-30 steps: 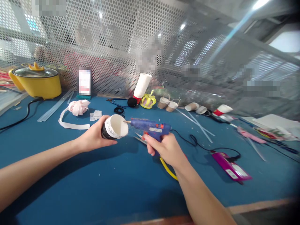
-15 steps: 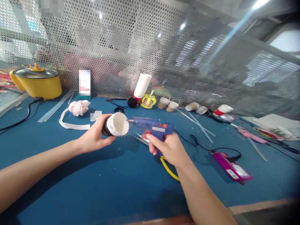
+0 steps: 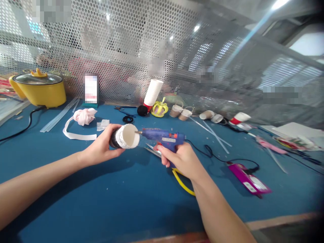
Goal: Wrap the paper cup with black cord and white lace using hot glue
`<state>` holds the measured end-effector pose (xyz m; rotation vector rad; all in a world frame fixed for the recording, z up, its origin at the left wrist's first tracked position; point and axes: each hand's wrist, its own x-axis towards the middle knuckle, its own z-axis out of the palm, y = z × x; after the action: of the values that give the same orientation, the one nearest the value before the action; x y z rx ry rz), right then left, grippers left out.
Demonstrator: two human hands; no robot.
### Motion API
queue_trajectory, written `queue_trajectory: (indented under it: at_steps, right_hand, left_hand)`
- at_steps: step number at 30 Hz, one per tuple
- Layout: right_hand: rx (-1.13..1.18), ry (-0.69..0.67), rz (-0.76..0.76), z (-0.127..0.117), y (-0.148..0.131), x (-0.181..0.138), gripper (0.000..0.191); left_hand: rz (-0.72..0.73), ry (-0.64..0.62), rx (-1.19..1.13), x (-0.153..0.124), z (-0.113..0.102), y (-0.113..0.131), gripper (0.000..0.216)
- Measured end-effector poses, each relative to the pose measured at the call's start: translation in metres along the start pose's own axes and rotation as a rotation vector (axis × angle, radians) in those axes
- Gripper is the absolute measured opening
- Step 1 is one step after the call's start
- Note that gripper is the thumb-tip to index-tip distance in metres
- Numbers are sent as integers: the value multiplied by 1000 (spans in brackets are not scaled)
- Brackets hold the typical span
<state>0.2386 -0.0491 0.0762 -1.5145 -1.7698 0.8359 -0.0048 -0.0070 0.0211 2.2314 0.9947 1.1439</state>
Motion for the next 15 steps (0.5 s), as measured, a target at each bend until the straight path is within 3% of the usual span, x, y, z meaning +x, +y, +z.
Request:
queue_trajectory:
  at_steps: [6, 12, 15]
  right_hand:
    - [-6, -25, -14, -1, -2, -1, 35]
    - [25, -84, 8, -1, -2, -2, 25]
    - [46, -34, -31, 0, -1, -2, 33]
  left_hand:
    - [-5, 17, -7, 0, 1, -3, 53]
    - [5, 58, 7, 1, 1, -2, 51]
    - [-41, 93, -19, 1, 1, -3, 54]
